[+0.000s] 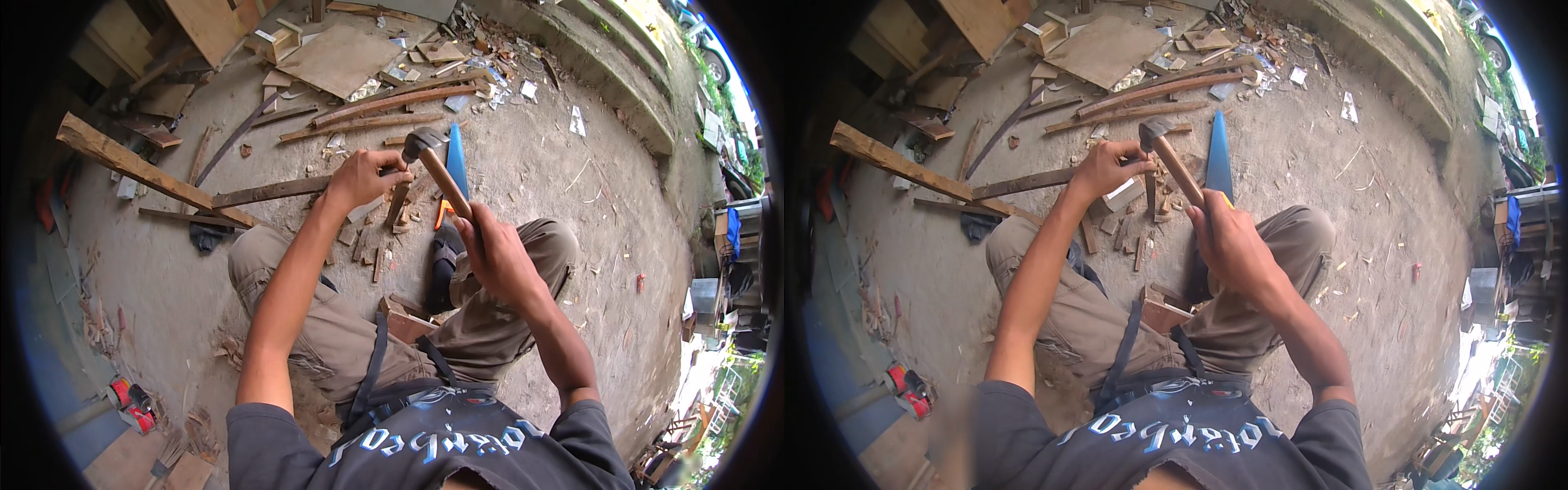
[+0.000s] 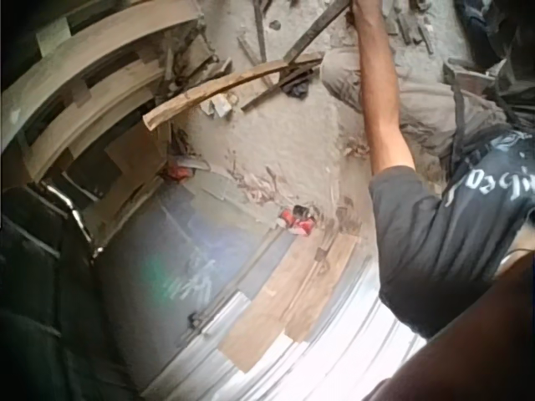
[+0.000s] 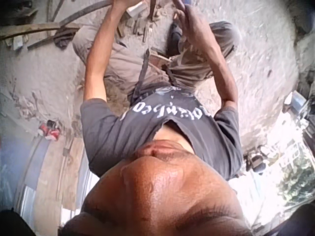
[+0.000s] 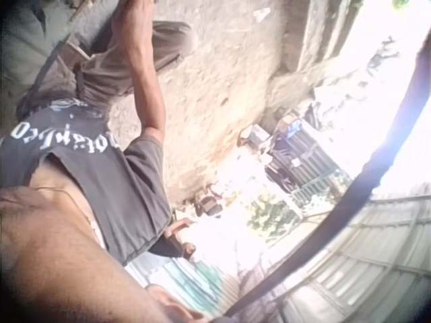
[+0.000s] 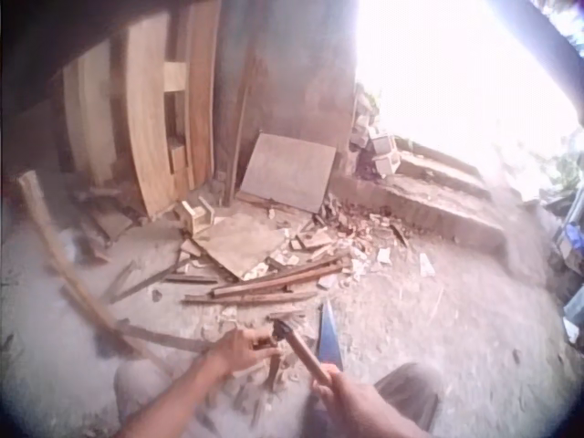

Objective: The person sits on the floor and uses a hand saw to cut a piece of wood. They then pick up two wooden pieces, align them, and use a hammer to drive a nail into the joint to secure them together.

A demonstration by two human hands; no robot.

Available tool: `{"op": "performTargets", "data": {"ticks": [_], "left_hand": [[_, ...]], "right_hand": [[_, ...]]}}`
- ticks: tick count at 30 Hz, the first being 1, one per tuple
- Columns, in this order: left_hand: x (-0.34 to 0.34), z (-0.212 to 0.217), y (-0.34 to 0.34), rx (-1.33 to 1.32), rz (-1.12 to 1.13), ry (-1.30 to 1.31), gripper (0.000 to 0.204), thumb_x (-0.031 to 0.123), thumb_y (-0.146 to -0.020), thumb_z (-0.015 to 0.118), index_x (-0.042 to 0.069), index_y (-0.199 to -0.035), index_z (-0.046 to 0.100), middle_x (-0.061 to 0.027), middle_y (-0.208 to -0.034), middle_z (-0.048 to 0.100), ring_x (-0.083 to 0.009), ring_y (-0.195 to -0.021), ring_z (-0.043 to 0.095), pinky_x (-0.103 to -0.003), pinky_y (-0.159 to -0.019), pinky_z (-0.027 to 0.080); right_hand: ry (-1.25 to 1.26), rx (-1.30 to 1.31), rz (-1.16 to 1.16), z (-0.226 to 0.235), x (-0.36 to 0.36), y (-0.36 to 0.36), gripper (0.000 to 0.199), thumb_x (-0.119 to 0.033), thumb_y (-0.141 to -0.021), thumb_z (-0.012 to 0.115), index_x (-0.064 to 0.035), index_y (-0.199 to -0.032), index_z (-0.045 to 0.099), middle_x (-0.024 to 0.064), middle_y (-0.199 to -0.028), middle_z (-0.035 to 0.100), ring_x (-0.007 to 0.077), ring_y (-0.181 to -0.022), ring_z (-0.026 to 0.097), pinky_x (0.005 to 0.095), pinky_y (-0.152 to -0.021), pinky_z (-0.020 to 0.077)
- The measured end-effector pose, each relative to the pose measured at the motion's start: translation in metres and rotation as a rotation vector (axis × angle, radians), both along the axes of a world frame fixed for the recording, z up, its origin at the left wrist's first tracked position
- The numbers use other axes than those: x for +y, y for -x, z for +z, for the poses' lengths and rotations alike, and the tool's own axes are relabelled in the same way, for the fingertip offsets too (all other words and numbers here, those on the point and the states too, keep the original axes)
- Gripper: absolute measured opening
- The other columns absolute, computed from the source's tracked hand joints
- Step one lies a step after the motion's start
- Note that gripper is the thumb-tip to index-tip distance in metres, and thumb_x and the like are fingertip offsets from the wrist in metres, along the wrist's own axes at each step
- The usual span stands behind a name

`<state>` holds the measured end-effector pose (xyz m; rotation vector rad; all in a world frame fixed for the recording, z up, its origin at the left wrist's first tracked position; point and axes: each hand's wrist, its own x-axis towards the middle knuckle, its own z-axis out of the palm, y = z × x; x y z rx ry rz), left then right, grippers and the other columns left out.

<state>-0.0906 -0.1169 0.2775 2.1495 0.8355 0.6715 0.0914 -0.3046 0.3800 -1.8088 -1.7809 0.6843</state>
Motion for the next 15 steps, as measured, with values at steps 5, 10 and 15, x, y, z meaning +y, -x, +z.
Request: {"op": "performTargets", "data": {"ticks": [5,10,15], "left_hand": [[-0.008,0.005,0.001,0.053,0.016,0.047,0.024,0.026,-0.080,0.078,0.004,-0.087,0.071,-0.0095,-0.083,0.073,-0.0212,-0.080,0.072,-0.033,-0.071,0.053],[-0.009,0.002,0.001,-0.001,0.005,0.032,0.023,0.031,-0.081,0.075,0.010,-0.092,0.071,-0.0095,-0.079,0.072,-0.0248,-0.075,0.071,-0.036,-0.065,0.053],[0.001,0.000,0.000,0.033,-0.003,0.029,0.024,0.031,-0.081,0.076,0.010,-0.092,0.071,-0.0089,-0.080,0.072,-0.0244,-0.075,0.071,-0.036,-0.065,0.053]], "right_hand": [[-0.044,0.110,-0.055,0.016,-0.005,0.007,0.026,-0.016,-0.099,0.052,0.0030,-0.116,0.048,0.0272,-0.071,0.059,0.0465,-0.068,0.060,0.0510,-0.059,0.0435],[0.009,0.070,-0.031,0.001,-0.006,0.000,0.027,-0.015,-0.098,0.052,0.0035,-0.117,0.048,0.0282,-0.073,0.060,0.0483,-0.071,0.060,0.0511,-0.060,0.0439],[-0.120,0.145,-0.054,0.006,-0.002,0.008,0.027,-0.014,-0.098,0.052,0.0033,-0.117,0.047,0.0304,-0.078,0.060,0.0498,-0.073,0.059,0.0528,-0.062,0.0440]]}}
